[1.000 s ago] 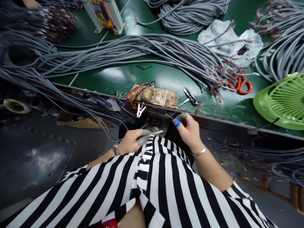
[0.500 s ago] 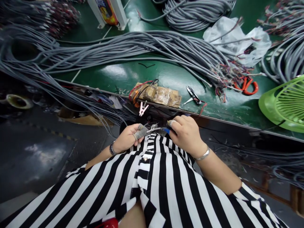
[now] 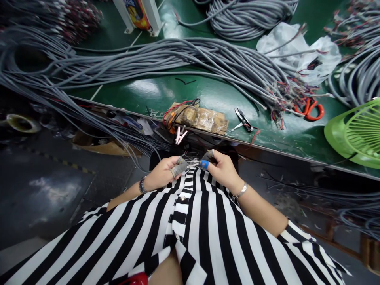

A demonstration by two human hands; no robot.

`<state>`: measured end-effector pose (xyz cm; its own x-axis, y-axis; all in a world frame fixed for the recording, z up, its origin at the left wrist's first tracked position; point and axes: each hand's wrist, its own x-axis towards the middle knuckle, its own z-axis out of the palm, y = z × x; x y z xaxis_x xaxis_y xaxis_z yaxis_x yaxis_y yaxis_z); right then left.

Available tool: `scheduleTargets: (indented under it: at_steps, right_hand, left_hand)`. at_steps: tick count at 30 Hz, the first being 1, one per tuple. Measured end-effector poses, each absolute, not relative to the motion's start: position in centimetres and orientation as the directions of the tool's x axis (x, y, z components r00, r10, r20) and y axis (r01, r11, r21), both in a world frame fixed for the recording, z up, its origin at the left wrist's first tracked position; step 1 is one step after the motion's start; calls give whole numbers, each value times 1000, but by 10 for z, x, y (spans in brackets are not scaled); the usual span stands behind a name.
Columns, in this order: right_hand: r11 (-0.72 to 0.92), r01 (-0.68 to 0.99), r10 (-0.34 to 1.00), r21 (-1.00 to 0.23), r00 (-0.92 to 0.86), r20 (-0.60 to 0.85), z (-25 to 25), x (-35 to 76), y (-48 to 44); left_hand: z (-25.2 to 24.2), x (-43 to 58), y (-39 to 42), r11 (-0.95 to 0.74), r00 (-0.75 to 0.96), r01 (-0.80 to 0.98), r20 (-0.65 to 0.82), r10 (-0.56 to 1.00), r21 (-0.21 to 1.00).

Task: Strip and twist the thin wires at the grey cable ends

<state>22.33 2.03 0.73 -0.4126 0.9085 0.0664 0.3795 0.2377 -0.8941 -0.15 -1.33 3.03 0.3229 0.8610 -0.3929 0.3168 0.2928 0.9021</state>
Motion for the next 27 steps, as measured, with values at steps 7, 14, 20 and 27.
scheduleTargets:
  at_steps: [7,14,20,27]
  right_hand:
    - [100,450,975,-888,-224,-4,-8,218,15]
    - [561,527,811,-638,-504,297,11,229,9]
    - [313,605,949,-732,-236,211,-7,219,13]
    - [338,477,915,-811,-369,164,-1,220,14]
  left_hand:
    - [21,-5,-13,60,381,323,-187,905,944]
    - [12,-6,-14,70,237,431,-188,953,899]
    - [12,0,-11,4,409,407,-186,893,914]
    - [10,-2,-12,98,357,372,-239,903,923]
